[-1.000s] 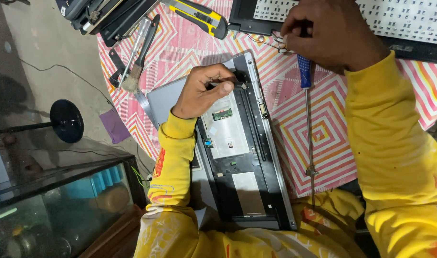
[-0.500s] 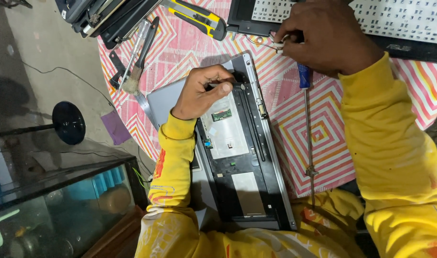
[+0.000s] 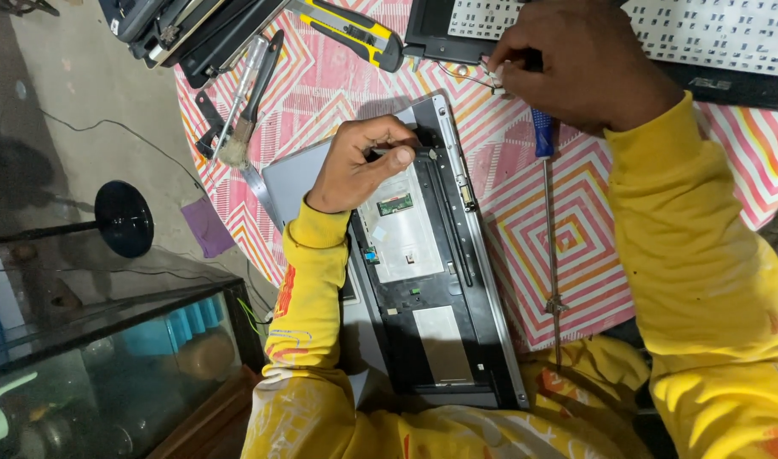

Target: Disassembling a laptop by removing screws and prying the keyboard and top cover off using a screwdriver.

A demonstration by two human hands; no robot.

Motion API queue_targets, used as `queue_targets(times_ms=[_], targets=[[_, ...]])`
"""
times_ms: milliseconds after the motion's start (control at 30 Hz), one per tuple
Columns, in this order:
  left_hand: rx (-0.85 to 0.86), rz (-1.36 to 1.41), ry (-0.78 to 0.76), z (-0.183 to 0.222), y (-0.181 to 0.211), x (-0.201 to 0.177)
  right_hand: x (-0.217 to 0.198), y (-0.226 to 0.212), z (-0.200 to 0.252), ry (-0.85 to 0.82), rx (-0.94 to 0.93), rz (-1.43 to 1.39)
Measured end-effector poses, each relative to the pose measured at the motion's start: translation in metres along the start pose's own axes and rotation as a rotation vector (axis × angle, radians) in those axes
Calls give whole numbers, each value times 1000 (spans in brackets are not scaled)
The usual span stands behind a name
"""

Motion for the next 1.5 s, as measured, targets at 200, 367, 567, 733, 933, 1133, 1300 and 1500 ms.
queue_targets(times_ms=[200,367,567,733,933,1133,1300,1500], targets=[[17,-14,-12,0,5,0,-12,0,-1,60,92,-136],[-28,-36,-27,2,2,1,-19,4,0,145,152,-249],[41,-48,-61,0,9,4,-48,-7,-1,311,34,-263],[-29,-68,-22,2,-2,3,-70,-34,10,378,14,-245],[95,44,-21,-7,25,10,-63,-84,39,235,0,-390],[164,-1,-74,-4,41,29,-43,-126,57,55,-38,-373],[189,-26,-68,-4,47,38,-17,-118,71,100,35,-337],[203,-27,-37,-5,38,39,-13,-115,83,165,89,-260]])
Point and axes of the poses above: each hand's wrist, its own z-axis away from the middle knuckle, its own x-axis out of the palm, y = z × x, the point moved 9 cm from there along -z, towards the middle knuckle, and after that the axes turned 1 degree about x, right-handed, at the moved point
